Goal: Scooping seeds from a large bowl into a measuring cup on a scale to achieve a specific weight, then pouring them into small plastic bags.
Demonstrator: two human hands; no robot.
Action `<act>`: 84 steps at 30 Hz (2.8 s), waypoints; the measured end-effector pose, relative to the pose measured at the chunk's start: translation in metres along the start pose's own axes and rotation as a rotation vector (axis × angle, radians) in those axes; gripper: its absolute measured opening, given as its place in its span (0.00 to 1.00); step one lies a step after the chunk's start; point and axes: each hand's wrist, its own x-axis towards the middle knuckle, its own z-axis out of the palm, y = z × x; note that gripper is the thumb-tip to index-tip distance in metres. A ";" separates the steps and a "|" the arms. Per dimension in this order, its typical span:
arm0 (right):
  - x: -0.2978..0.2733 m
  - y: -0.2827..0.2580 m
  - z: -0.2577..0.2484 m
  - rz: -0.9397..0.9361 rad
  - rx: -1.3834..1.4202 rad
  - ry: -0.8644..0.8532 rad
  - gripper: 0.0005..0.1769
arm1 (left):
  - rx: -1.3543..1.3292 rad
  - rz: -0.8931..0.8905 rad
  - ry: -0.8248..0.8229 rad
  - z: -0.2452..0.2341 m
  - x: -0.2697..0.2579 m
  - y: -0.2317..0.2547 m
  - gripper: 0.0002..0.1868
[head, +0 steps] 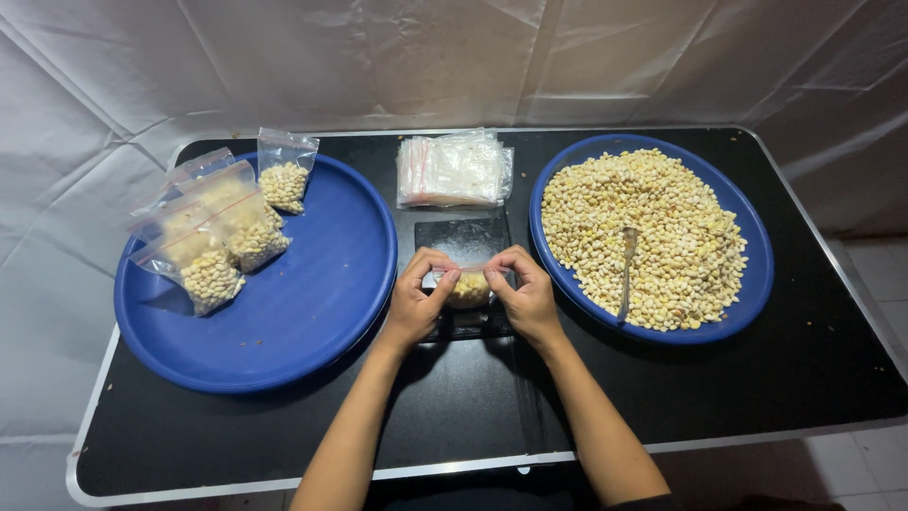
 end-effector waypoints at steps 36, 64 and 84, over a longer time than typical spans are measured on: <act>-0.003 -0.013 0.010 0.022 -0.007 -0.053 0.07 | -0.054 0.011 -0.028 0.008 -0.004 0.006 0.04; 0.012 -0.014 -0.027 -0.152 -0.187 -0.037 0.04 | 0.100 0.091 0.045 -0.025 0.009 0.016 0.04; 0.009 0.010 -0.030 0.017 -0.118 0.051 0.03 | 0.441 0.075 0.522 -0.104 0.012 0.080 0.06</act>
